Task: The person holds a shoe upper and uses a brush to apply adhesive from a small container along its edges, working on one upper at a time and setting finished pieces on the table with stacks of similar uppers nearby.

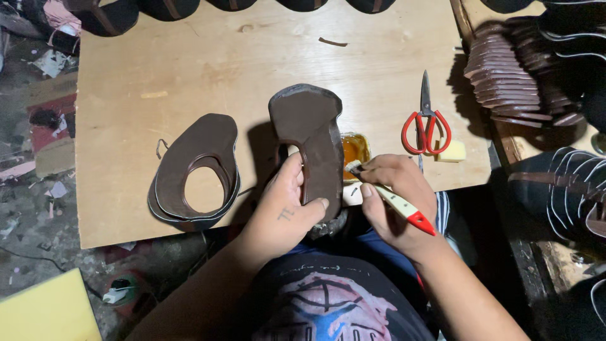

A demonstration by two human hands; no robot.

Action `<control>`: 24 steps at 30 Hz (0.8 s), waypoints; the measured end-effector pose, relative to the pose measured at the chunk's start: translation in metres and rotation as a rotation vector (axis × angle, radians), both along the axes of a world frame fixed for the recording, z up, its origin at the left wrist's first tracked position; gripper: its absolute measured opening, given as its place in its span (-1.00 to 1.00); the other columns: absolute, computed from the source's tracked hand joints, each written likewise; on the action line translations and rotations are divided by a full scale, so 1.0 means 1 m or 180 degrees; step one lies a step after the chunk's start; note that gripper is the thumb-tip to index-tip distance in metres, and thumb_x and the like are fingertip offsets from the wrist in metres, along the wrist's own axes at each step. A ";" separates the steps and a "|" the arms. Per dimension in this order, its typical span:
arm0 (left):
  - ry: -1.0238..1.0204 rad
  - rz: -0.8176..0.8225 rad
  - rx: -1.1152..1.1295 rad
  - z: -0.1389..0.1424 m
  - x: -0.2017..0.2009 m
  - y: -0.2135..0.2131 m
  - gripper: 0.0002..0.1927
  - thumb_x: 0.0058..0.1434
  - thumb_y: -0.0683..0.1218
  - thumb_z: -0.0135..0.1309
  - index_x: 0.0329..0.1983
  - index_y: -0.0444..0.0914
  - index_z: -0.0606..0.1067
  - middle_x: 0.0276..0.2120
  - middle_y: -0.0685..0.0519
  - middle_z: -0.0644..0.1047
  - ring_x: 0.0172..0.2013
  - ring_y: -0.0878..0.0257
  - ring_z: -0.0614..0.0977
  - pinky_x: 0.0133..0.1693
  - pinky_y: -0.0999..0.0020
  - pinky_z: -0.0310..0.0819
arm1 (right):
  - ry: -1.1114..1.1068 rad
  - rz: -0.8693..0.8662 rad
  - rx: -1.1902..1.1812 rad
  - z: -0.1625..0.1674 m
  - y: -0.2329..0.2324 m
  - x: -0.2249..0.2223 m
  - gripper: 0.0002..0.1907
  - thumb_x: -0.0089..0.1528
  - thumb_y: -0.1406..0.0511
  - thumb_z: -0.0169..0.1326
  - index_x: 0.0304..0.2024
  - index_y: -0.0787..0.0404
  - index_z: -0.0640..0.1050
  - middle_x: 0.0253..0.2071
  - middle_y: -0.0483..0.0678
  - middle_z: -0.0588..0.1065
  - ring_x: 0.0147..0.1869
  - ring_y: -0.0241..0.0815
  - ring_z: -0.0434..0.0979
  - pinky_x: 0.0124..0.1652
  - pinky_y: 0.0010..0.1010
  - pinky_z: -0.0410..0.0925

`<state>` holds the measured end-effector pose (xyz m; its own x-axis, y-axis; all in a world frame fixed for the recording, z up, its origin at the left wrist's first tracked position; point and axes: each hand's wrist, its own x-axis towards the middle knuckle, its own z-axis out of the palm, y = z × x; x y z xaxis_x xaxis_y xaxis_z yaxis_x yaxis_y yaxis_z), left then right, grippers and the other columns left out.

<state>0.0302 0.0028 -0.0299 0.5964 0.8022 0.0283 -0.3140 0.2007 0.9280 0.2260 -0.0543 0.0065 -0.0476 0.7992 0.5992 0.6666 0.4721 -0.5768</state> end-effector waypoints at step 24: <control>0.1203 -0.0083 0.0524 0.009 -0.019 0.006 -0.01 0.05 -0.34 0.15 0.47 -0.38 -0.14 0.30 -0.08 0.31 0.29 0.22 0.36 0.25 0.27 0.24 | 0.0727 0.0375 -0.0478 -0.013 -0.007 0.006 -0.87 0.24 0.45 0.14 -0.15 0.35 0.55 -0.08 0.09 0.55 0.02 -0.05 0.60 0.05 -0.34 0.45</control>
